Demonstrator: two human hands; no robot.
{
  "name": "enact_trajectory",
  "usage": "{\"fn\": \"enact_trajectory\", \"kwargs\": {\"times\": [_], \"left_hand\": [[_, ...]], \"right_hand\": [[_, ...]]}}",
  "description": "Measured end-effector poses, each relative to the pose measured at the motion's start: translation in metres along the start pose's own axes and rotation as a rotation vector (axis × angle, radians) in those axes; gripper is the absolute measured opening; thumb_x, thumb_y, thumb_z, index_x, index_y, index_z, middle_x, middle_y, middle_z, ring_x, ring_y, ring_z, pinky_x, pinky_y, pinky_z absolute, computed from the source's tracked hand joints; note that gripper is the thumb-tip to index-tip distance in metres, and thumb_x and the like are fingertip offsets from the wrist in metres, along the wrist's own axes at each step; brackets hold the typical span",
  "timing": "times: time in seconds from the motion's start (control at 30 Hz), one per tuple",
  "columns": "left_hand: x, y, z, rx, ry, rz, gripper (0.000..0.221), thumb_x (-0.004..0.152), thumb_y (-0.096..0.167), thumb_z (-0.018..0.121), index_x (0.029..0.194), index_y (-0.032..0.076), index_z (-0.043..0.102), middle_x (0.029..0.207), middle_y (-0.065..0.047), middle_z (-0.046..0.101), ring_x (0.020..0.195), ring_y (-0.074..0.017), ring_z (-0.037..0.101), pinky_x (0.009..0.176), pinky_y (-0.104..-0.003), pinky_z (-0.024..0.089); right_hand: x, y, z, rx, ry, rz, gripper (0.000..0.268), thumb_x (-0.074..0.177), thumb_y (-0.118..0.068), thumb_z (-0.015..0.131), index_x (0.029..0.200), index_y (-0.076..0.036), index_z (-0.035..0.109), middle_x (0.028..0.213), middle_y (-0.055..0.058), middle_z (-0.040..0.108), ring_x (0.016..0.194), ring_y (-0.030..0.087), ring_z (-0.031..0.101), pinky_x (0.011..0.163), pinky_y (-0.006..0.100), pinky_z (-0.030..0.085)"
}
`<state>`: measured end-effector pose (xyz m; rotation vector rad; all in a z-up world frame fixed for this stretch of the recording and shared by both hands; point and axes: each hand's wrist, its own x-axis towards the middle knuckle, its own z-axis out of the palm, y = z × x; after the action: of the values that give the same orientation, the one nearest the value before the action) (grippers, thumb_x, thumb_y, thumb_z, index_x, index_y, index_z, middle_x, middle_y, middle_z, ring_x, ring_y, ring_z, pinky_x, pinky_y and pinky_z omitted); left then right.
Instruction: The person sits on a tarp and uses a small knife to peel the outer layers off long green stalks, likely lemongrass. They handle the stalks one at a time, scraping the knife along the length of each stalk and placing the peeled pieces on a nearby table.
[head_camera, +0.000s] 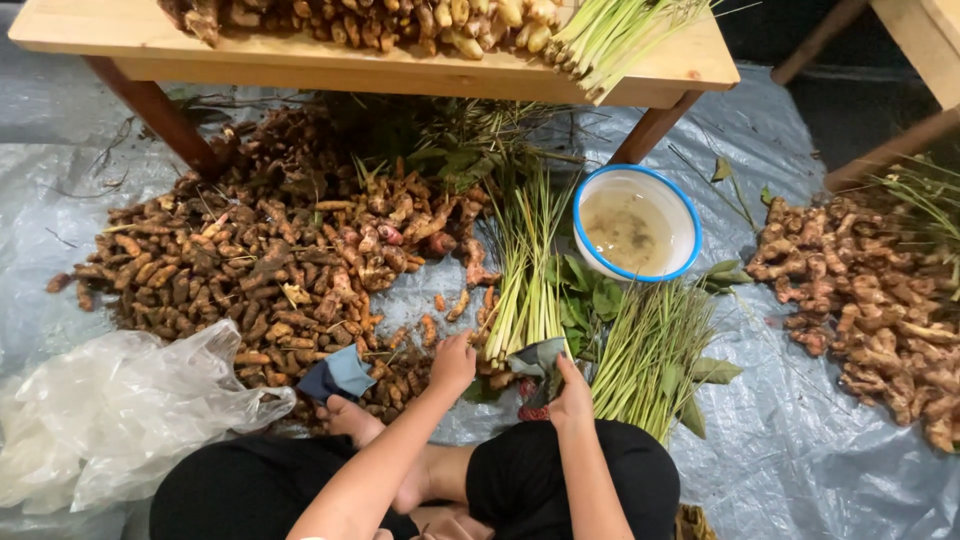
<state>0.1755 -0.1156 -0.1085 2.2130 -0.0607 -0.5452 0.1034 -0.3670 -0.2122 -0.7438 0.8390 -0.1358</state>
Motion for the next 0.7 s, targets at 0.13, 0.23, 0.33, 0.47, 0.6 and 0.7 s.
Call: {"fn": "enact_trajectory", "kwargs": {"times": [0.13, 0.23, 0.33, 0.47, 0.6, 0.7], "left_hand": [[0.000, 0.038, -0.011, 0.015, -0.014, -0.034, 0.045, 0.110, 0.021, 0.043, 0.151, 0.004, 0.050, 0.146, -0.020, 0.055, 0.142, -0.0385, 0.047, 0.113, -0.049, 0.046], [-0.008, 0.059, -0.023, 0.047, 0.002, -0.073, 0.044, 0.108, 0.033, 0.048, 0.143, 0.010, 0.060, 0.139, -0.016, 0.064, 0.132, -0.0371, 0.058, 0.104, -0.053, 0.053], [0.013, 0.050, -0.019, -0.002, -0.011, -0.110, 0.044, 0.107, 0.034, 0.048, 0.142, 0.012, 0.062, 0.136, -0.013, 0.067, 0.128, -0.0368, 0.061, 0.101, -0.052, 0.055], [0.040, 0.019, -0.007, -0.068, -0.045, -0.102, 0.046, 0.106, 0.037, 0.045, 0.141, 0.012, 0.063, 0.135, -0.015, 0.067, 0.121, -0.0357, 0.066, 0.094, -0.050, 0.058], [0.028, -0.005, -0.007, -0.310, -0.085, -0.172, 0.049, 0.106, 0.033, 0.042, 0.143, 0.005, 0.059, 0.138, -0.028, 0.061, 0.123, -0.0407, 0.063, 0.098, -0.051, 0.055], [-0.001, -0.046, -0.014, -0.649, -0.120, -0.264, 0.045, 0.102, 0.017, 0.038, 0.139, -0.006, 0.046, 0.084, -0.010, 0.052, 0.062, -0.0153, 0.045, 0.054, -0.026, 0.041]], "right_hand": [[0.032, 0.018, -0.021, -0.029, 0.009, -0.005, 0.053, 0.102, -0.024, 0.070, 0.148, -0.008, 0.048, 0.147, 0.024, 0.047, 0.137, 0.031, 0.050, 0.116, 0.052, 0.040], [0.005, 0.005, 0.000, 0.005, 0.019, 0.075, 0.046, 0.106, -0.027, 0.062, 0.143, -0.004, 0.048, 0.138, 0.023, 0.059, 0.128, 0.035, 0.059, 0.108, 0.057, 0.048], [-0.033, -0.013, 0.034, 0.075, 0.039, 0.113, 0.045, 0.108, -0.029, 0.054, 0.139, 0.003, 0.044, 0.130, 0.026, 0.064, 0.120, 0.038, 0.065, 0.102, 0.063, 0.051], [-0.048, -0.018, 0.043, 0.112, 0.018, 0.185, 0.046, 0.104, -0.035, 0.058, 0.132, 0.001, 0.057, 0.125, 0.019, 0.069, 0.114, 0.034, 0.068, 0.099, 0.053, 0.054], [-0.046, -0.022, 0.043, 0.081, -0.021, 0.185, 0.040, 0.099, -0.031, 0.065, 0.126, -0.002, 0.062, 0.117, 0.016, 0.071, 0.111, 0.031, 0.070, 0.099, 0.048, 0.055], [-0.072, -0.029, 0.056, 0.051, -0.046, 0.173, 0.041, 0.099, -0.030, 0.066, 0.127, -0.001, 0.061, 0.118, 0.016, 0.069, 0.113, 0.030, 0.066, 0.101, 0.047, 0.052]]}}
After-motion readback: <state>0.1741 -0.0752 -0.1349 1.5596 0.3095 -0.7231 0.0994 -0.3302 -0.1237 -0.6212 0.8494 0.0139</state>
